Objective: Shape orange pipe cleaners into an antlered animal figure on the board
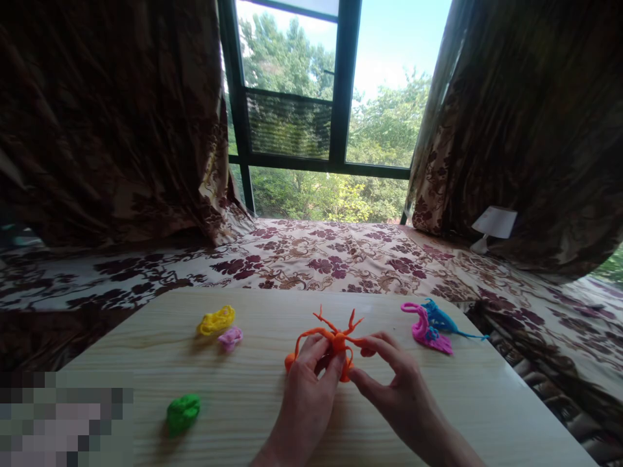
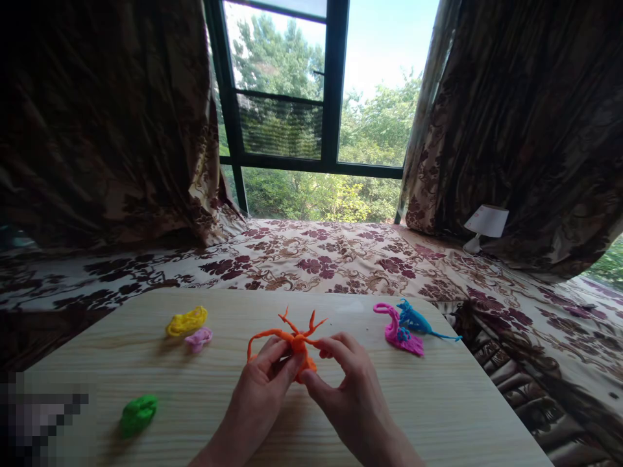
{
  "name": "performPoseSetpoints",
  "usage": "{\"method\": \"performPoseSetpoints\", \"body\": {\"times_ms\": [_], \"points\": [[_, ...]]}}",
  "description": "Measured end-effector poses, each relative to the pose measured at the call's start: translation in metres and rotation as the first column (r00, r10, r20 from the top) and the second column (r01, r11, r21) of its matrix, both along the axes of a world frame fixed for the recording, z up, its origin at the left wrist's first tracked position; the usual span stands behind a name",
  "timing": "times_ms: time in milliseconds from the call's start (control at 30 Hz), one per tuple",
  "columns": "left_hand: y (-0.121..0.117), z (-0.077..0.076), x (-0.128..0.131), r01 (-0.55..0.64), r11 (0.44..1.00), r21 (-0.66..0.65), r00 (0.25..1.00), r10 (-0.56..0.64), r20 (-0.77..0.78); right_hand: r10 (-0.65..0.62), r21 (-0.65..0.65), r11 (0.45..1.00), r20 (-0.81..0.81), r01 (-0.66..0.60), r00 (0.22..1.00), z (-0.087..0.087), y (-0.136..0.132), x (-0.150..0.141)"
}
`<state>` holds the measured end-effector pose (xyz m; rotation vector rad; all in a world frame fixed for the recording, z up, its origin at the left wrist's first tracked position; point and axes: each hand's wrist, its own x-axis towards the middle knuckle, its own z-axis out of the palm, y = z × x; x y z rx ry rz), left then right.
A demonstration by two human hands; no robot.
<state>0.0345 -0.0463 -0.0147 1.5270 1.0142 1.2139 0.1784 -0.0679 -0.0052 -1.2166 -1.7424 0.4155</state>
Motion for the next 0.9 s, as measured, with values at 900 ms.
{"method": "performPoseSetpoints", "body": {"times_ms": [900], "points": [[-0.002,0.003,0.001,-0.026,0.996,0.08,0.993,0.035,-0.112,-0.023,0.02,1.0,-0.03,0.023,0.999,0.006,-0.003,0.004]]}}
